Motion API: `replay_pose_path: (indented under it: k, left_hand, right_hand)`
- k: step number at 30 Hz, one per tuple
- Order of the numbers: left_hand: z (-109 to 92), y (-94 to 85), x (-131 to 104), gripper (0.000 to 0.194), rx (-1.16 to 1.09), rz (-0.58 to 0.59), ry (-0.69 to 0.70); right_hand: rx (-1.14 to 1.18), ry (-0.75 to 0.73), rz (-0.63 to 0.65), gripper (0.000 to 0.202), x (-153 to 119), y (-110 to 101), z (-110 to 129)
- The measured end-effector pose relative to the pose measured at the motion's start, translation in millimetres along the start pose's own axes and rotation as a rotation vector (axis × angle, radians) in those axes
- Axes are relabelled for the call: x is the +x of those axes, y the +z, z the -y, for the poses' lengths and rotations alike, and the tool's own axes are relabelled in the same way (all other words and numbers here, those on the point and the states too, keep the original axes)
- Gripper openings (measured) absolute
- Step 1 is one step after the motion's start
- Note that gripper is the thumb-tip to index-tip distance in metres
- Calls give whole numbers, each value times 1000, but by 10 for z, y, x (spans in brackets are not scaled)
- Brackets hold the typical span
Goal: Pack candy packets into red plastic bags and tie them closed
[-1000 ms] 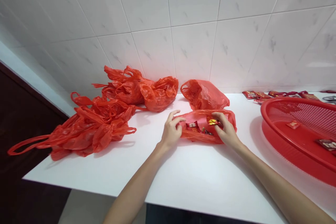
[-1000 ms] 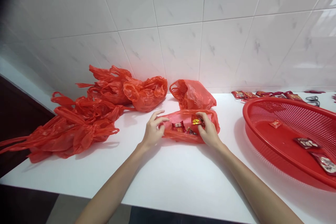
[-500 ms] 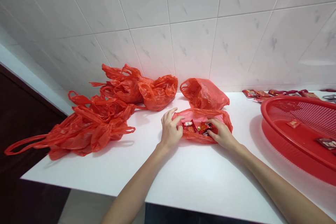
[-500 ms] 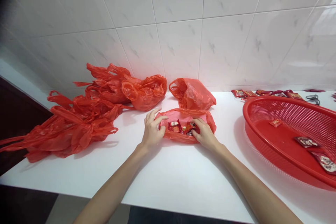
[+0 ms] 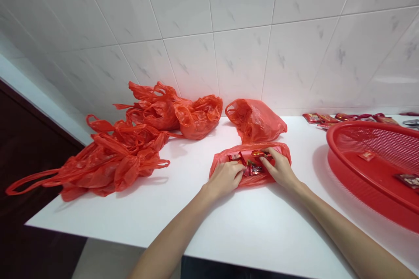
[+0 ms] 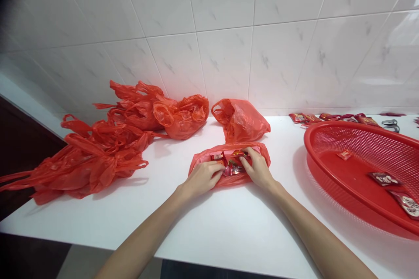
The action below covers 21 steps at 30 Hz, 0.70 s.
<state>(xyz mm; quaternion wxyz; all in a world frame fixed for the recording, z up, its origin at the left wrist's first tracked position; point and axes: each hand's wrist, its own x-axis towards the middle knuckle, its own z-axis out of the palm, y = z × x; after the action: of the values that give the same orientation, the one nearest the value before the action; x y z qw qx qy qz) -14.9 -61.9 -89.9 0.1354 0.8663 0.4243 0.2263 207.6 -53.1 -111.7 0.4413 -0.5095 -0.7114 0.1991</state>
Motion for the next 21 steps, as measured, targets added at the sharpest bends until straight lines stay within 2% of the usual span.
replay_pose_path:
  k: [2,7,10,16,19,21]
  left_hand:
    - [19,27,4,24,39,51,-44]
    - [39,57,14,53,69,84,-185]
    - [47,61,19,62,59,86,-237]
    - [111,124,32,64,32,-60,-187]
    - [154,136,40,67,3,-26,-186]
    - [178,129,48,62,-40,6,-121]
  right_hand:
    - [5,7,-2,17,-1,1,3]
    - [11,21,-10,17,0,5,-17]
    - [5,26,-12,17,2,7,-29]
    - [2,34,-36,19,-4,9,-38]
    - [6,35,-48,19,-6,11,-36]
    - [7,27,-45,18,-6,11,-30]
